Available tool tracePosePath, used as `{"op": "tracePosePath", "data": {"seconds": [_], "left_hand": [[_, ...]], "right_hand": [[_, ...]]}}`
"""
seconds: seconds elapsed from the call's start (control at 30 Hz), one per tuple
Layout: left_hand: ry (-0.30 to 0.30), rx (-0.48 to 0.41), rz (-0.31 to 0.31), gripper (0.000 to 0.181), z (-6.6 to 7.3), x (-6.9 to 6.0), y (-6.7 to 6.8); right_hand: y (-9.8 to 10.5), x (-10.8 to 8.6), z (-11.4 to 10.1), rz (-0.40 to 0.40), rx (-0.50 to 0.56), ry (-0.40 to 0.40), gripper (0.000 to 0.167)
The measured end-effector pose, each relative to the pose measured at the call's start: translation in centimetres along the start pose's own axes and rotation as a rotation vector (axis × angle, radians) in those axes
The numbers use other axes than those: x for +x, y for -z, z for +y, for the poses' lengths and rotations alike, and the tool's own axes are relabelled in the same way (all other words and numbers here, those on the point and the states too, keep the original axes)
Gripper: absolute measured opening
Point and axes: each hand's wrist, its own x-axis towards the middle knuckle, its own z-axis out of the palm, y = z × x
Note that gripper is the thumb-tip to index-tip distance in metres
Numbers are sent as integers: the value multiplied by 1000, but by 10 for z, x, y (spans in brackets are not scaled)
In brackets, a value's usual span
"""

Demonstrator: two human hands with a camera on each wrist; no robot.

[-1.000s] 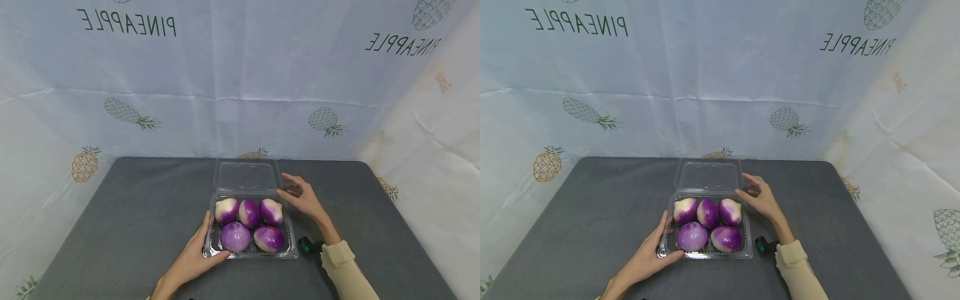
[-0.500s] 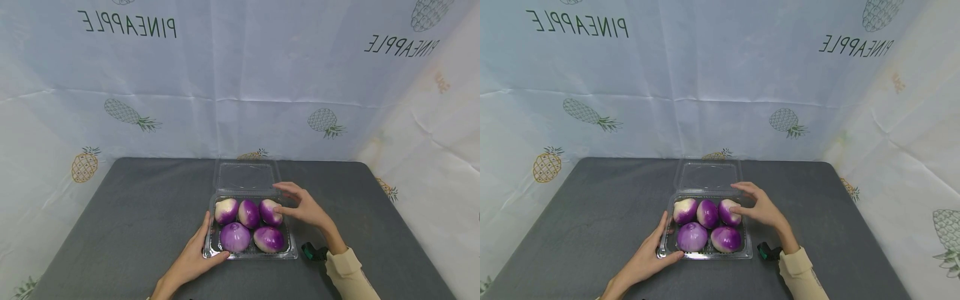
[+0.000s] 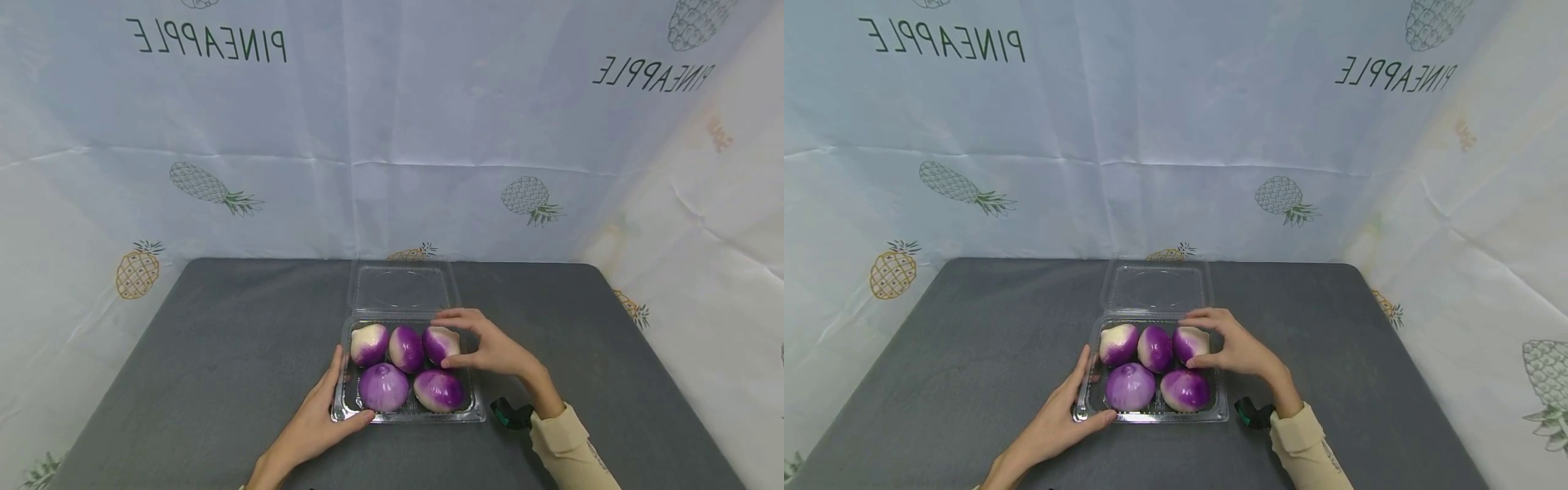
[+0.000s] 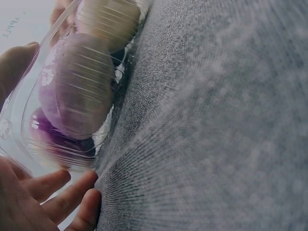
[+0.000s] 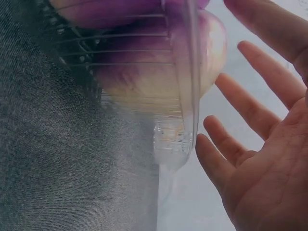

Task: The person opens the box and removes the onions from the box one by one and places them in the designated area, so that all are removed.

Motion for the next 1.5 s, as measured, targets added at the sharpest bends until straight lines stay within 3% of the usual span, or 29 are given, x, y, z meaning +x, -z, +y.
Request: {"op": "tracePosePath", "data": {"seconds": [0.87,1.5], "left_hand": [[-2,-12,0,119,0,-1,0],[-10,-8,13,118,-1,-1,-2]], "right_hand": [[-3,2,7,-84,-64,-26,70],[-4,2,3,-32,-99,6,59]]}}
